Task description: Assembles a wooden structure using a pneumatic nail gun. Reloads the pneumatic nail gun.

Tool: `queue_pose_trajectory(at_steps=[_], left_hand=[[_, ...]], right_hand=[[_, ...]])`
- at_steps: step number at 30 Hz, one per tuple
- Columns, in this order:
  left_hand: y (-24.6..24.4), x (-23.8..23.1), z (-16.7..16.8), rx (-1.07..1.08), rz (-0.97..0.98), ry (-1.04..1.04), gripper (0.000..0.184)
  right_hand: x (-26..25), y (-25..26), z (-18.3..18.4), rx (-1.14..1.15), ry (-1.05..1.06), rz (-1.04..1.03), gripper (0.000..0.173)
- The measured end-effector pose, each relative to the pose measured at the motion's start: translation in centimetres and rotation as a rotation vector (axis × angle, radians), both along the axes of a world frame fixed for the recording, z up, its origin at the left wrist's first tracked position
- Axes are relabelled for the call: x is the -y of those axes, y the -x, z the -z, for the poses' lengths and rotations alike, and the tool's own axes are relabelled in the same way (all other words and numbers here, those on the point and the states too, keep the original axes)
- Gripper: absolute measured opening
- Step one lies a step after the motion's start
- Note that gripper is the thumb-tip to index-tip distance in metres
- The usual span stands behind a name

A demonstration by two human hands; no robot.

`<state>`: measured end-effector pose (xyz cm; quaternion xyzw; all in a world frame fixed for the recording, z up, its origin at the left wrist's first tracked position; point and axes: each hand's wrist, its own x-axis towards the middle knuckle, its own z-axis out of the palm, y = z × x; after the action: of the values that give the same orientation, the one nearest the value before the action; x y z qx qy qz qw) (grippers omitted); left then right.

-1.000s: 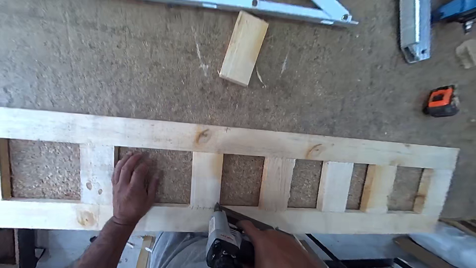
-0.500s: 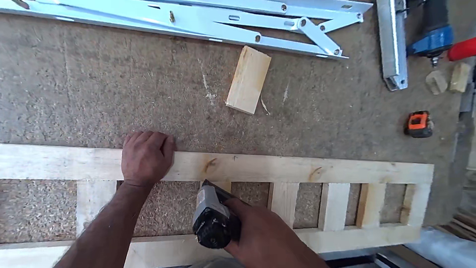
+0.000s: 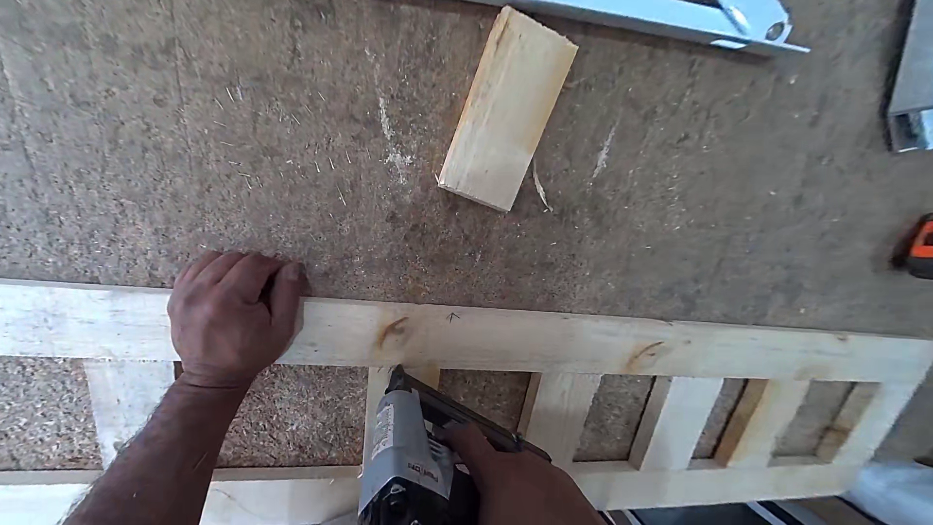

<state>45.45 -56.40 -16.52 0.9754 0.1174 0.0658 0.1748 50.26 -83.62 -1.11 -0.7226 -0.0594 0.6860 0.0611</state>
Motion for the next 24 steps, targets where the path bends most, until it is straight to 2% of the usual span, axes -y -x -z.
queue_pose_trajectory(at_steps=[10,17,24], left_hand=[[0.1,0.1,0.0,-0.001,-0.022,-0.017,0.042],[0.2,0.1,-0.1,0.000,-0.021,-0.021,0.042],[0.2,-0.2,0.0,0.002,-0.020,0.008,0.041]], right_hand=[[1.9,-0.3,0.1,0.002,-0.002,-0.002,0.062],[3.3,0.1,0.1,0.063,-0.002,0.034,0.058],[3.5,0.4,0.1,0.127,0.012,0.058,0.062]])
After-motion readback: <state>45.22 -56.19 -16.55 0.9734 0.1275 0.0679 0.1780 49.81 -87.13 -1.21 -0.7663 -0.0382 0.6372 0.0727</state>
